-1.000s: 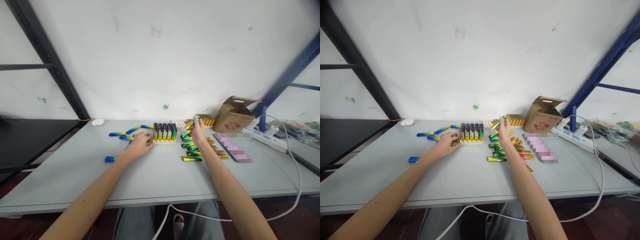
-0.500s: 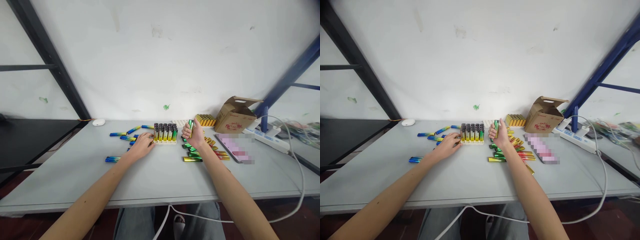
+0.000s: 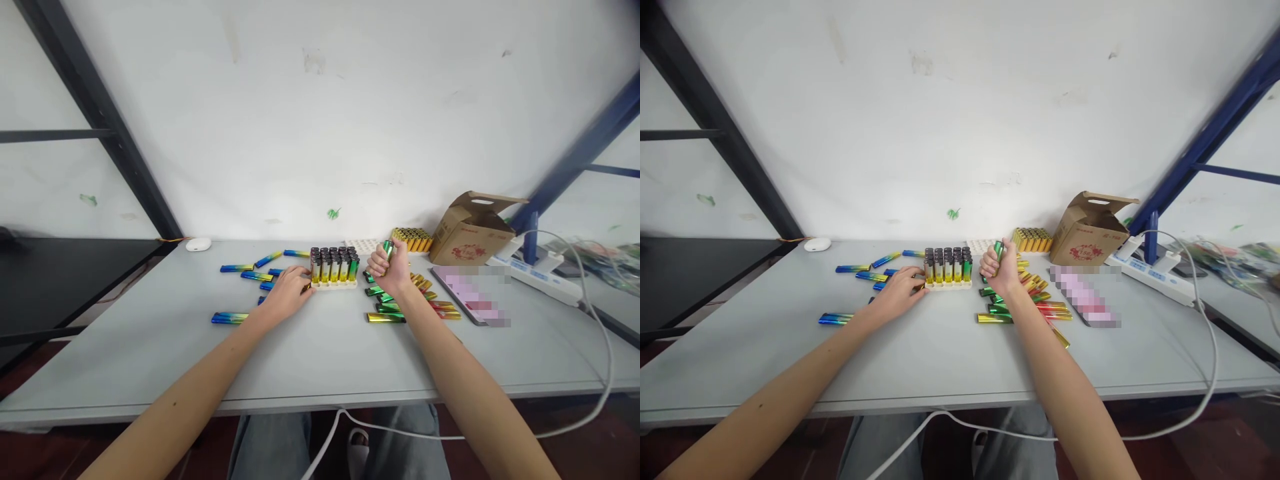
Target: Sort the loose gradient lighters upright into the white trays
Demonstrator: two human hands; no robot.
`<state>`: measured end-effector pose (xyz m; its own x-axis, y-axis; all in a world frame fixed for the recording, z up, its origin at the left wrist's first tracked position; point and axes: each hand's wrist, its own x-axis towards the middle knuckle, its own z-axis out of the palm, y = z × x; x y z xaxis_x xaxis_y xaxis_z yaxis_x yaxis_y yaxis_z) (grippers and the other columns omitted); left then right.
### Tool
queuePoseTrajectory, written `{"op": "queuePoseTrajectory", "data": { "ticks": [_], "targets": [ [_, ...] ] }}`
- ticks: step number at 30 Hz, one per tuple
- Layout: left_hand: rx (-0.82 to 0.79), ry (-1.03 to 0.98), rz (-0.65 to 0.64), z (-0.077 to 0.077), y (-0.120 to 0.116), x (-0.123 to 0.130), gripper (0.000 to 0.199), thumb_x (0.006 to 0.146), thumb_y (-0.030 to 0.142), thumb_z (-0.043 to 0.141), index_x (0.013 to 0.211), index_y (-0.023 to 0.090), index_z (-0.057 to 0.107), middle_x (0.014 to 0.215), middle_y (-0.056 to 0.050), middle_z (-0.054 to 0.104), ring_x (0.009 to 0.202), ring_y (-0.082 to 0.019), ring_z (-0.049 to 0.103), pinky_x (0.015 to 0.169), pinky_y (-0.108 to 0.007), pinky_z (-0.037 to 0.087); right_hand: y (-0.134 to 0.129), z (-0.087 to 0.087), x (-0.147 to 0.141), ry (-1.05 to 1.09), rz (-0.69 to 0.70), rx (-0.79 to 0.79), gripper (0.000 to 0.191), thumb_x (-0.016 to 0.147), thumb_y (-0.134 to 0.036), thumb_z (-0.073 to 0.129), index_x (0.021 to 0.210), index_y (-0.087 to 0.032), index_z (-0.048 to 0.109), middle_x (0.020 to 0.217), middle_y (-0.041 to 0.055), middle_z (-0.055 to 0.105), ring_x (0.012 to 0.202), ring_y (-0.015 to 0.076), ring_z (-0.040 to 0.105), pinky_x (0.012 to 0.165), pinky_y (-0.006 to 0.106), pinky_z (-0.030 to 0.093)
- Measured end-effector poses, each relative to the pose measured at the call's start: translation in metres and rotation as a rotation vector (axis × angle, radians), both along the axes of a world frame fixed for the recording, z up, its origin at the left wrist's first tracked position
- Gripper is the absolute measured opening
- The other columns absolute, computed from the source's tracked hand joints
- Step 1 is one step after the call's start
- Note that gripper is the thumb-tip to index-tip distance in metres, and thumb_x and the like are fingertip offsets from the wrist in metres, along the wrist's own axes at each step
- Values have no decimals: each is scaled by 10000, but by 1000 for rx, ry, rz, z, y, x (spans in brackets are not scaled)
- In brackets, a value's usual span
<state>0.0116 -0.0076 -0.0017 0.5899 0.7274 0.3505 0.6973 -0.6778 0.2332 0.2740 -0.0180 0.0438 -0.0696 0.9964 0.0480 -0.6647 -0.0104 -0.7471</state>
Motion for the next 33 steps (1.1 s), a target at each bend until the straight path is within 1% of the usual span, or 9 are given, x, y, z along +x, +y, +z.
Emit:
{"op": "queuePoseTrajectory", "data": {
  "ticks": [4, 10, 17, 21, 24, 26, 28, 30, 33],
  "targets": [
    [-13, -8, 28, 3, -4, 4, 224, 899, 267, 539, 869, 205, 752, 1090, -89, 669, 1108, -296, 558, 964, -458, 461, -1, 0, -1, 49, -25, 29, 515, 836, -567, 503, 510, -218, 311, 392, -86, 220, 349, 66, 180, 315, 176, 214],
    [-24, -22, 76, 5, -8, 10, 245, 912, 279, 534, 885, 193, 762, 1132, -105, 660, 1116, -310, 544, 953, -464, 470, -5, 3, -7, 34, 23, 39, 499, 840, -533, 493, 497, -218, 316, 391, -81, 212, 346, 69, 196, 318, 180, 220],
    [-38, -51, 119, 0, -4, 10, 236, 908, 307, 549, 931, 208, 762, 1159, -99, 652, 1144, -310, 539, 979, -476, 461, -9, 4, -19, 11, 93, 51, 487, 850, -530, 503, 513, -218, 338, 396, -83, 192, 355, 73, 191, 321, 175, 225],
    [-41, -63, 114, -3, -2, 8, 254, 909, 325, 548, 958, 195, 761, 1170, -113, 643, 1161, -317, 527, 995, -470, 455, -14, 7, -24, -1, 113, 78, 415, 859, -567, 508, 644, -214, 475, 448, -89, 235, 377, 76, 216, 343, 175, 242],
    [-38, -100, 115, -2, 0, 5, 291, 920, 355, 526, 978, 180, 750, 1175, -123, 634, 1169, -312, 526, 999, -451, 455, -16, 9, -28, -36, 147, 104, 281, 830, -491, 587, 785, -218, 540, 531, -79, 346, 416, 73, 287, 369, 173, 262],
    [-39, -125, 130, 0, 1, 3, 303, 924, 366, 512, 1000, 180, 739, 1178, -121, 630, 1177, -306, 528, 1009, -448, 449, -17, 7, -31, -117, 129, 125, 231, 812, -442, 632, 815, -223, 556, 603, -61, 441, 469, 77, 369, 405, 178, 309],
    [-35, -143, 152, 3, 2, -1, 316, 930, 381, 494, 1006, 185, 730, 1177, -116, 626, 1178, -300, 534, 1019, -453, 442, -18, 4, -35, -271, 53, 190, 245, 821, -463, 638, 819, -224, 586, 694, -31, 537, 583, 100, 480, 493, 199, 395],
    [-26, -158, 177, 4, 4, -6, 335, 936, 401, 477, 998, 183, 724, 1182, -114, 622, 1171, -294, 542, 1028, -454, 436, -20, 2, -41, -497, -55, 316, 266, 842, -486, 625, 828, -221, 634, 808, 6, 611, 747, 134, 554, 634, 233, 459],
    [-4, -173, 206, 4, 10, -13, 355, 941, 415, 463, 1003, 173, 717, 1199, -120, 617, 1186, -295, 532, 1048, -455, 422, -26, -1, -48, -841, -164, 533, 217, 860, -426, 632, 919, -231, 706, 968, 39, 653, 888, 165, 574, 765, 279, 465]
  ]
}}
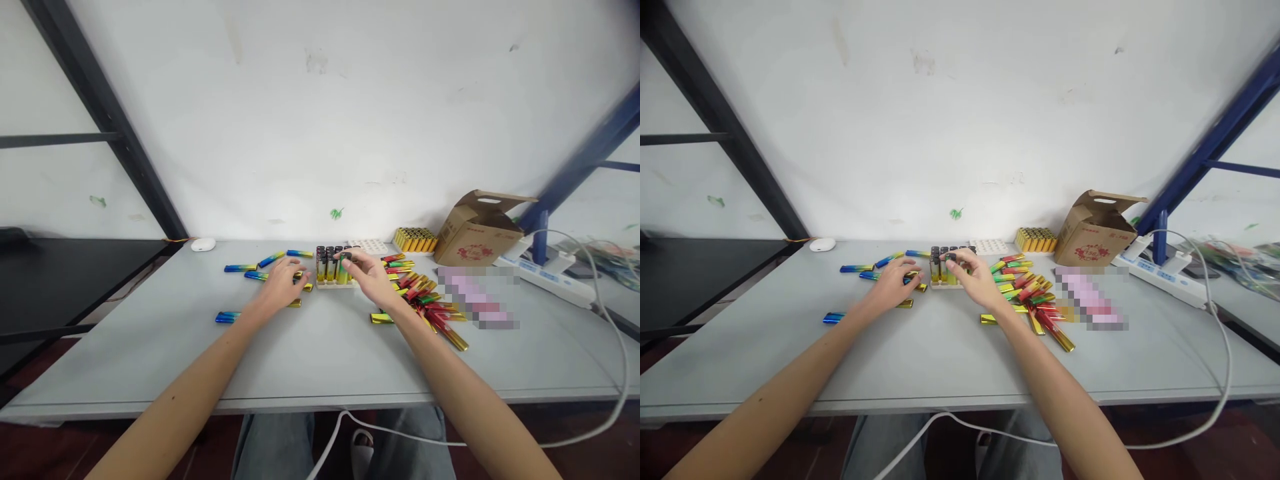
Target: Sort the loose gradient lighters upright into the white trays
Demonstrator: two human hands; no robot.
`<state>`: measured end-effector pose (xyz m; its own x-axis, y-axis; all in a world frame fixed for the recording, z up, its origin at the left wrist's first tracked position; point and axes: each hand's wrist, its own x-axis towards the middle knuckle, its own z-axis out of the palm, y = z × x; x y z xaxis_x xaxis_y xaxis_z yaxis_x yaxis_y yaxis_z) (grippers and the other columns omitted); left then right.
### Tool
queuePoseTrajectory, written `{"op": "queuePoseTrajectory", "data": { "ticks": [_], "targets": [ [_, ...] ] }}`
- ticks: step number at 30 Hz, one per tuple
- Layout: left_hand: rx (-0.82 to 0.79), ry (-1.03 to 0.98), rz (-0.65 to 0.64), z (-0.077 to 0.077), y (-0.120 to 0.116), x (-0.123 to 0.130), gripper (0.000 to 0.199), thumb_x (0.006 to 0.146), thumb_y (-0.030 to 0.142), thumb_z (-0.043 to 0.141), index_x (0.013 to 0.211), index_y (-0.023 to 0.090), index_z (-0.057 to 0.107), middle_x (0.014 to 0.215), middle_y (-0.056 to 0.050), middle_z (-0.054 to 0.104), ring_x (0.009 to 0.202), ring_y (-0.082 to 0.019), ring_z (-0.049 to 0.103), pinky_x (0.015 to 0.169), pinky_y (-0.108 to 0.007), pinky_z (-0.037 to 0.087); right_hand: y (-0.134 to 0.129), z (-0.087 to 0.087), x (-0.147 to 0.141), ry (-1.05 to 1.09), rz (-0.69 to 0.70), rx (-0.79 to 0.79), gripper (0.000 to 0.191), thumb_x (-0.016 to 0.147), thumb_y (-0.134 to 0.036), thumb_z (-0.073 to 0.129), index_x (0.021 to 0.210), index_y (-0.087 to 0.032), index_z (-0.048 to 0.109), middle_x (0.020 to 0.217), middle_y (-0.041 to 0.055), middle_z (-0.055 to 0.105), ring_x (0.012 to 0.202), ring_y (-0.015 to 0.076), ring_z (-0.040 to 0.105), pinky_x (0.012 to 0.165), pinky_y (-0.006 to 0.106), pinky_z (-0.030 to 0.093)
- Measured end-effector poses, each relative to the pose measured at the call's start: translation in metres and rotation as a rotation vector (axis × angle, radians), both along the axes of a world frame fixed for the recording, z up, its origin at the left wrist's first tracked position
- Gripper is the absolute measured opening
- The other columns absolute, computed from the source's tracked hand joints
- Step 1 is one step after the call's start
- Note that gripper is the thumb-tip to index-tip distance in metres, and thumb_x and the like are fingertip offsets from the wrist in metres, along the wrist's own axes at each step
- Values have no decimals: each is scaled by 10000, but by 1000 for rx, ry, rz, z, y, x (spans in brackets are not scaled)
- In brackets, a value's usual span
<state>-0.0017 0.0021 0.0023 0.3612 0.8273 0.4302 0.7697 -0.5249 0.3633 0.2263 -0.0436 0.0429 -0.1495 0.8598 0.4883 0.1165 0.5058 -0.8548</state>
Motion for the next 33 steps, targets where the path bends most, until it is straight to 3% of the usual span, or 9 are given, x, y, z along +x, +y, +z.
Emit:
{"op": "queuePoseTrajectory", "data": {
  "ticks": [4, 12, 17, 20, 22, 26, 33],
  "targets": [
    [34, 15, 21, -2, 5, -6, 347, 940, 409, 467, 1029, 176, 707, 1198, -121, 622, 1201, -306, 517, 1055, -479, 411, -3, -6, -6, -199, -34, 95, 215, 853, -338, 650, 1036, -256, 729, 1046, 53, 682, 898, 178, 611, 766, 306, 485],
    [50, 24, -1, -2, 4, -5, 318, 928, 365, 489, 1060, 170, 704, 1193, -122, 621, 1193, -305, 523, 1038, -470, 429, 9, -29, -7, -300, -124, 98, 220, 844, -284, 650, 1039, -223, 731, 949, 48, 725, 756, 159, 639, 713, 303, 512],
    [77, 17, -45, -4, 4, -5, 296, 917, 371, 523, 1045, 175, 704, 1179, -124, 623, 1181, -310, 533, 1031, -478, 434, 9, -33, -7, -353, -192, 120, 280, 847, -301, 649, 1119, -235, 649, 956, 29, 721, 779, 171, 650, 726, 311, 516],
    [75, 33, -54, -4, 4, -5, 291, 912, 363, 534, 1051, 169, 701, 1194, -127, 619, 1186, -308, 531, 1031, -476, 435, 8, -33, -8, -436, -244, 211, 211, 870, -314, 635, 1066, -238, 658, 921, 30, 713, 792, 186, 639, 731, 325, 518],
    [80, 47, -55, -4, 4, -4, 292, 908, 360, 540, 1054, 163, 699, 1193, -128, 619, 1179, -304, 534, 1032, -472, 435, 7, -32, -9, -509, -288, 336, 165, 883, -311, 628, 1021, -243, 686, 956, 47, 709, 900, 213, 626, 820, 362, 516],
    [84, 58, -58, -3, 2, -4, 295, 907, 364, 540, 1055, 164, 698, 1186, -123, 620, 1168, -302, 539, 1028, -473, 440, 8, -29, -9, -650, -404, 541, 183, 900, -307, 603, 1031, -266, 725, 1223, 79, 627, 1178, 260, 523, 1014, 446, 447],
    [75, 72, -54, -5, 2, -2, 286, 901, 355, 538, 1052, 172, 697, 1178, -117, 620, 1168, -300, 538, 1011, -464, 452, 6, -32, -10, -890, -412, 544, 392, 916, -306, 552, 1302, -292, 620, 1457, 88, 445, 1417, 300, 298, 1124, 506, 347]
  ]
}}
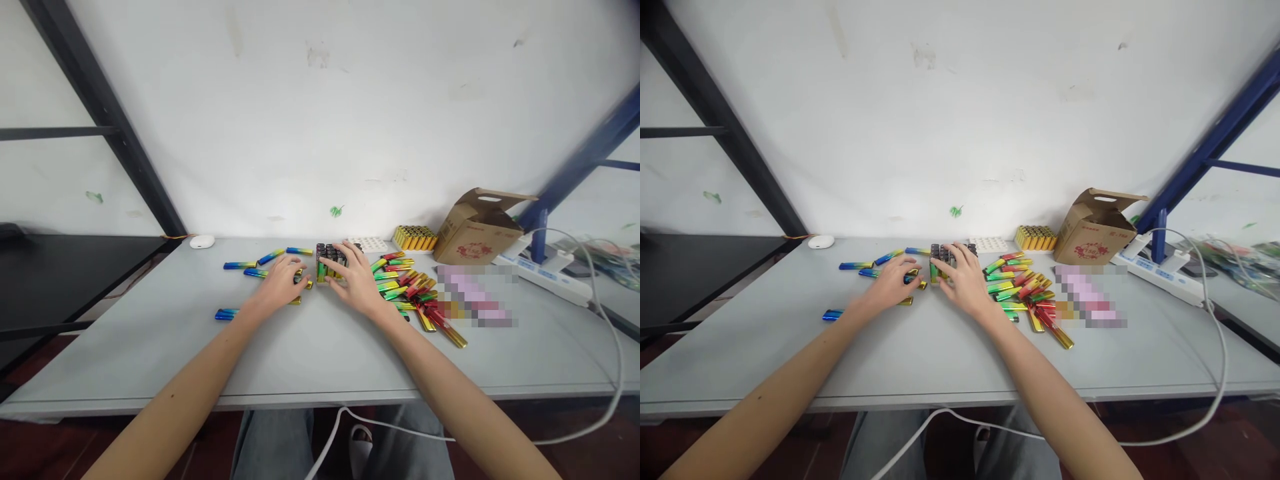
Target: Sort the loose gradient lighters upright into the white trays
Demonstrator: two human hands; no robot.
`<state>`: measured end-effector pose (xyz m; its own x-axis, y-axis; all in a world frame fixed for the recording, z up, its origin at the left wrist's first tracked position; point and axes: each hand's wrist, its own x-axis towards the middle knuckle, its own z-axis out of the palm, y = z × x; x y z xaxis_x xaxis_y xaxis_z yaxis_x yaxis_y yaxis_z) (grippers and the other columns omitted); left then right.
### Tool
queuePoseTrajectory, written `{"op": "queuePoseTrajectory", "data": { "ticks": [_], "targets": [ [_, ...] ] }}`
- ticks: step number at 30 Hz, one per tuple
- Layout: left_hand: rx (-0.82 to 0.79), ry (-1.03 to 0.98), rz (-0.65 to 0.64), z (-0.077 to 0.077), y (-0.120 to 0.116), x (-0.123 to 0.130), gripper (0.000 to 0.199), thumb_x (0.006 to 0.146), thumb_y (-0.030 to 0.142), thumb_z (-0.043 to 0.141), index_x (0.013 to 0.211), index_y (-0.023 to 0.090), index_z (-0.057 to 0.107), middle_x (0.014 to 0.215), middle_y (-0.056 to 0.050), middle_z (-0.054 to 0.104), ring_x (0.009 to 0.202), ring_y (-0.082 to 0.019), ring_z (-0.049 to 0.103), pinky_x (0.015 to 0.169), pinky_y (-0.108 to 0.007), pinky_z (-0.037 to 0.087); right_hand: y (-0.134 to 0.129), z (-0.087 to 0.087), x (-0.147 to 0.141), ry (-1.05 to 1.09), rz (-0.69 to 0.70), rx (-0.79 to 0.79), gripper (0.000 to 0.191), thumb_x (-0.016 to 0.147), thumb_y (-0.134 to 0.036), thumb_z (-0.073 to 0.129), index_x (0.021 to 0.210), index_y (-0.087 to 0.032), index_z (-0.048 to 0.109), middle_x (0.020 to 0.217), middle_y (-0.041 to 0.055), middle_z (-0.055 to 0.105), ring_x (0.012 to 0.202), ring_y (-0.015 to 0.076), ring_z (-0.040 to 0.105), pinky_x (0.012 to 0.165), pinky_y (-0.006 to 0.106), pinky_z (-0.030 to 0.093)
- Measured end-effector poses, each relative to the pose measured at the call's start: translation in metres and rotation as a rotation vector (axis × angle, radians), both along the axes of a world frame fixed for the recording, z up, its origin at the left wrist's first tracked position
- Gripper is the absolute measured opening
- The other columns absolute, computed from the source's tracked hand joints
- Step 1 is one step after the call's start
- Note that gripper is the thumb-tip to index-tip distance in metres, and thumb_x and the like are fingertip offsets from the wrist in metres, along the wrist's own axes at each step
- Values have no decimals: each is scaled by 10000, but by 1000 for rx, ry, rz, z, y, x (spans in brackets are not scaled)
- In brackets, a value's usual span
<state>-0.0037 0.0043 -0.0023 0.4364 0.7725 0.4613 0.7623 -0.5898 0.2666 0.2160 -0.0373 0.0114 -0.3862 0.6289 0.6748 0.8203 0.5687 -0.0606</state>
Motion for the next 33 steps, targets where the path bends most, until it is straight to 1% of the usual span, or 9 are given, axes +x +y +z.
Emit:
{"op": "queuePoseTrajectory", "data": {
  "ticks": [3, 7, 9, 11, 15, 18, 23, 28, 33],
  "targets": [
    [1, 0, -8, -1, 0, 0, 282, 901, 351, 534, 1050, 176, 697, 1167, -113, 624, 1159, -296, 546, 1011, -459, 452, 0, 3, 1, -27, 0, -46, 436, 917, -350, 541, 1348, -297, 574, 1518, 76, 379, 1451, 301, 244, 1144, 508, 317],
    [-12, -3, -5, 2, -2, 2, 283, 899, 355, 539, 1041, 172, 700, 1160, -121, 625, 1143, -299, 555, 1016, -470, 449, 5, 11, 22, 82, -88, -92, 575, 908, -453, 517, 1423, -203, 464, 1527, 117, 372, 1444, 279, 273, 1177, 471, 274],
    [-29, 4, 1, 4, -4, 3, 285, 891, 362, 551, 1044, 173, 700, 1163, -124, 625, 1155, -306, 548, 1019, -480, 447, 9, 13, 39, 112, -171, -187, 741, 855, -555, 554, 1469, -179, 380, 1515, 132, 390, 1450, 304, 263, 1181, 494, 254],
    [-48, 20, 7, 5, -6, 4, 302, 880, 374, 569, 1061, 169, 697, 1178, -130, 621, 1180, -317, 532, 1023, -487, 442, 13, 12, 55, 61, -251, -322, 933, 744, -665, 630, 1480, -162, 356, 1538, 146, 354, 1482, 353, 163, 1187, 528, 213],
    [-63, 51, 18, 4, -7, 7, 331, 871, 396, 584, 1081, 166, 697, 1200, -132, 612, 1194, -325, 521, 1028, -491, 435, 18, 4, 71, -80, -352, -544, 1135, 613, -723, 708, 1494, -121, 322, 1587, 173, 244, 1497, 390, 36, 1200, 536, 148],
    [-68, 62, 13, 2, -7, 8, 326, 871, 410, 583, 1071, 182, 704, 1196, -125, 616, 1181, -326, 528, 1014, -495, 438, 21, -3, 70, -94, -381, -560, 1092, 627, -712, 709, 1479, -135, 344, 1576, 177, 268, 1497, 387, 43, 1196, 537, 152],
    [-73, 52, 10, 2, -8, 10, 337, 856, 442, 607, 1063, 198, 711, 1182, -123, 623, 1168, -329, 536, 999, -498, 439, 23, -9, 68, -45, -358, -424, 963, 628, -671, 740, 1388, -147, 470, 1520, 190, 357, 1478, 408, 126, 1162, 571, 205],
    [-76, 55, 21, 1, -7, 11, 295, 859, 402, 598, 1045, 208, 719, 1184, -114, 630, 1158, -332, 540, 985, -499, 445, 22, -10, 64, -10, -383, -378, 923, 583, -637, 790, 1324, -147, 541, 1478, 175, 424, 1462, 403, 188, 1159, 551, 227],
    [-77, 82, -2, 1, -6, 13, 273, 880, 327, 553, 1047, 198, 726, 1189, -114, 640, 1170, -333, 539, 984, -490, 449, 20, -6, 56, -7, -395, -401, 832, 648, -633, 752, 1277, -113, 594, 1435, 168, 487, 1442, 404, 244, 1163, 525, 240]
  ]
}}
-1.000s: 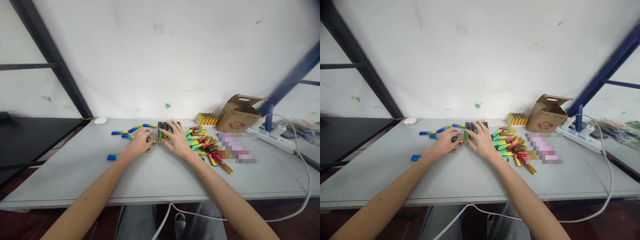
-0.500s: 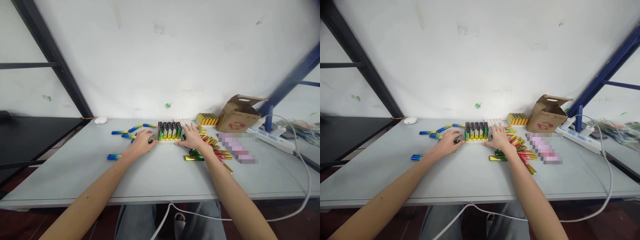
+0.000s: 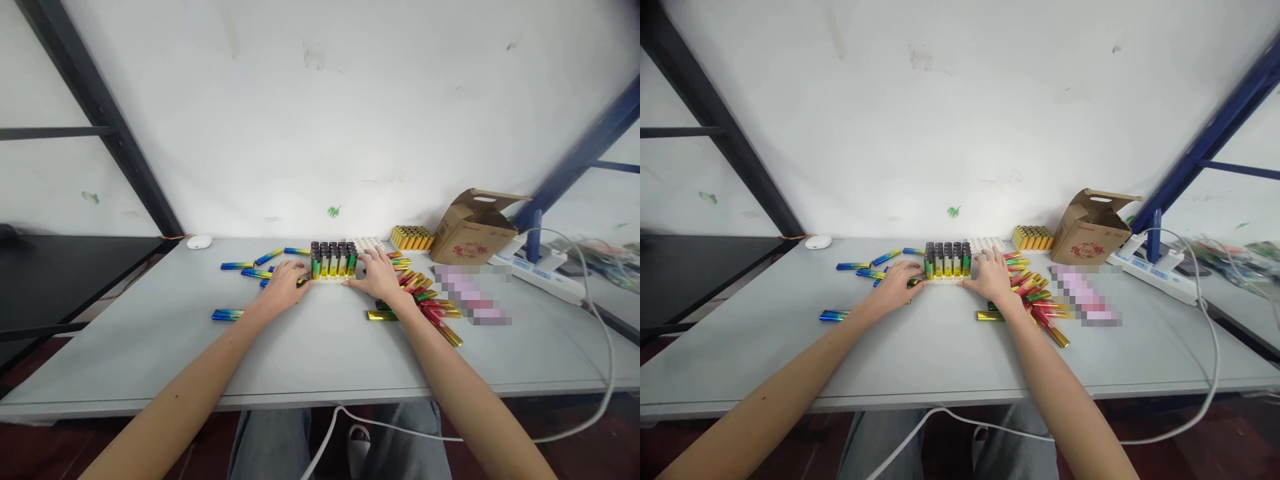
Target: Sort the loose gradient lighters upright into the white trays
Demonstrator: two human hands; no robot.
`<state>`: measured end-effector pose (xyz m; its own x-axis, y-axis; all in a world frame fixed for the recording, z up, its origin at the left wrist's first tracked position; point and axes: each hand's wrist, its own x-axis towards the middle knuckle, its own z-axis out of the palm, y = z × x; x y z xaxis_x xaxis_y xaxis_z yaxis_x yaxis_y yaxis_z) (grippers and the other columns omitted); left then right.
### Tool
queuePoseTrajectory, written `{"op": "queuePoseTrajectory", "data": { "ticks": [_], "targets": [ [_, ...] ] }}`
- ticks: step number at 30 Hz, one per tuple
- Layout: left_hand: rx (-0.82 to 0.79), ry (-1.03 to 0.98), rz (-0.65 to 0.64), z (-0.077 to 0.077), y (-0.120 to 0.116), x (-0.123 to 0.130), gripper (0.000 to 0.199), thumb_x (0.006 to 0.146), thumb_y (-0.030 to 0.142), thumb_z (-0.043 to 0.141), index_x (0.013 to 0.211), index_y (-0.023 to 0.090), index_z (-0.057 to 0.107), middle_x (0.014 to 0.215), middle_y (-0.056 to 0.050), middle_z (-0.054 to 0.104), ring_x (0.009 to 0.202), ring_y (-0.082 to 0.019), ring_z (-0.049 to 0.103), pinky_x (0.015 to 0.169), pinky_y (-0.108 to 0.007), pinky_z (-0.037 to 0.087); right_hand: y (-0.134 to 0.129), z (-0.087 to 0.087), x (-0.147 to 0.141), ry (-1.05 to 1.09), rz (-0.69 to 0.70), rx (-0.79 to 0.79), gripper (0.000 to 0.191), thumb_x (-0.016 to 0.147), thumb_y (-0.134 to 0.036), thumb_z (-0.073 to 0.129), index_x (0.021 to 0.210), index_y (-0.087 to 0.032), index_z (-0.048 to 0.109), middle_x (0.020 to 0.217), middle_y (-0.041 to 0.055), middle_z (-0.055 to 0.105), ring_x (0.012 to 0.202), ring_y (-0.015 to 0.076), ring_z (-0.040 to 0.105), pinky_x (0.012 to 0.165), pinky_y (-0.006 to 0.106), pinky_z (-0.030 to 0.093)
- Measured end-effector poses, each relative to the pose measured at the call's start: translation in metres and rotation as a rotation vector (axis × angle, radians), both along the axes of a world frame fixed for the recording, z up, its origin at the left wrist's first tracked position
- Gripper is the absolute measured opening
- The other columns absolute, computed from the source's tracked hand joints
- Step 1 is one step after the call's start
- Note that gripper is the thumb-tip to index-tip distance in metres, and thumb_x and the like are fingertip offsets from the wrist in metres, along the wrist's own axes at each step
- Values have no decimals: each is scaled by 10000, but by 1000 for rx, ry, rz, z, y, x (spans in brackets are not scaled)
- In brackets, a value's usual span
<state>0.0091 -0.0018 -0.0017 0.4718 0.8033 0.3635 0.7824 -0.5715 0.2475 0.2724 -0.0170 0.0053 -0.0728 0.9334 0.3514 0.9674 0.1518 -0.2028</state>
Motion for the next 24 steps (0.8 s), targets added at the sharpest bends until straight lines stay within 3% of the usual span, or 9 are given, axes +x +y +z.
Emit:
{"op": "queuePoseTrajectory", "data": {
  "ticks": [4, 7, 9, 12, 15, 19, 24],
  "targets": [
    [-4, -1, 39, 5, 2, -5, 314, 894, 390, 535, 1051, 192, 722, 1218, -119, 637, 1187, -341, 538, 998, -512, 436, 2, 9, 12, 35, 121, -71, 710, 796, -604, 632, 1287, -92, 594, 1360, 166, 576, 1364, 373, 399, 1120, 483, 322],
    [26, -69, 101, 9, 7, -15, 334, 934, 378, 447, 1039, 205, 714, 1217, -101, 651, 1182, -314, 553, 1016, -500, 424, 3, 15, 25, 83, 94, -60, 441, 965, -373, 433, 1256, -105, 626, 1266, 150, 653, 1209, 286, 573, 1035, 402, 415],
    [38, -113, 138, 11, 10, -21, 346, 946, 337, 395, 1042, 213, 703, 1208, -92, 661, 1169, -301, 564, 1007, -495, 432, 2, 18, 30, 37, -12, -49, 380, 928, -181, 425, 1216, -130, 666, 1219, 142, 681, 1168, 287, 602, 1006, 404, 427],
    [43, -142, 182, 11, 13, -26, 355, 948, 341, 379, 1058, 207, 688, 1209, -98, 661, 1158, -303, 568, 996, -493, 440, 1, 19, 31, -45, -104, -114, 478, 783, -24, 486, 1174, -183, 710, 1156, 132, 712, 1145, 307, 615, 976, 412, 436],
    [43, -135, 197, 11, 13, -26, 345, 942, 339, 386, 1046, 204, 686, 1198, -102, 663, 1148, -306, 570, 990, -490, 440, 1, 17, 30, -58, -115, -141, 488, 765, -27, 502, 1160, -206, 725, 1111, 127, 729, 1110, 307, 635, 960, 410, 443],
    [34, -121, 191, 12, 10, -23, 323, 933, 301, 383, 1003, 228, 691, 1180, -85, 665, 1139, -305, 569, 973, -496, 445, 6, 13, 31, -41, -93, -115, 369, 837, -156, 531, 1141, -207, 733, 1050, 118, 745, 1068, 300, 649, 949, 406, 451],
    [23, -121, 205, 10, 10, -21, 332, 940, 292, 371, 983, 225, 693, 1172, -88, 659, 1143, -306, 561, 978, -494, 441, 14, 4, 31, -24, -28, -72, 305, 882, -244, 540, 1110, -198, 738, 1103, 103, 728, 1092, 266, 626, 984, 364, 428]
  ]
}}
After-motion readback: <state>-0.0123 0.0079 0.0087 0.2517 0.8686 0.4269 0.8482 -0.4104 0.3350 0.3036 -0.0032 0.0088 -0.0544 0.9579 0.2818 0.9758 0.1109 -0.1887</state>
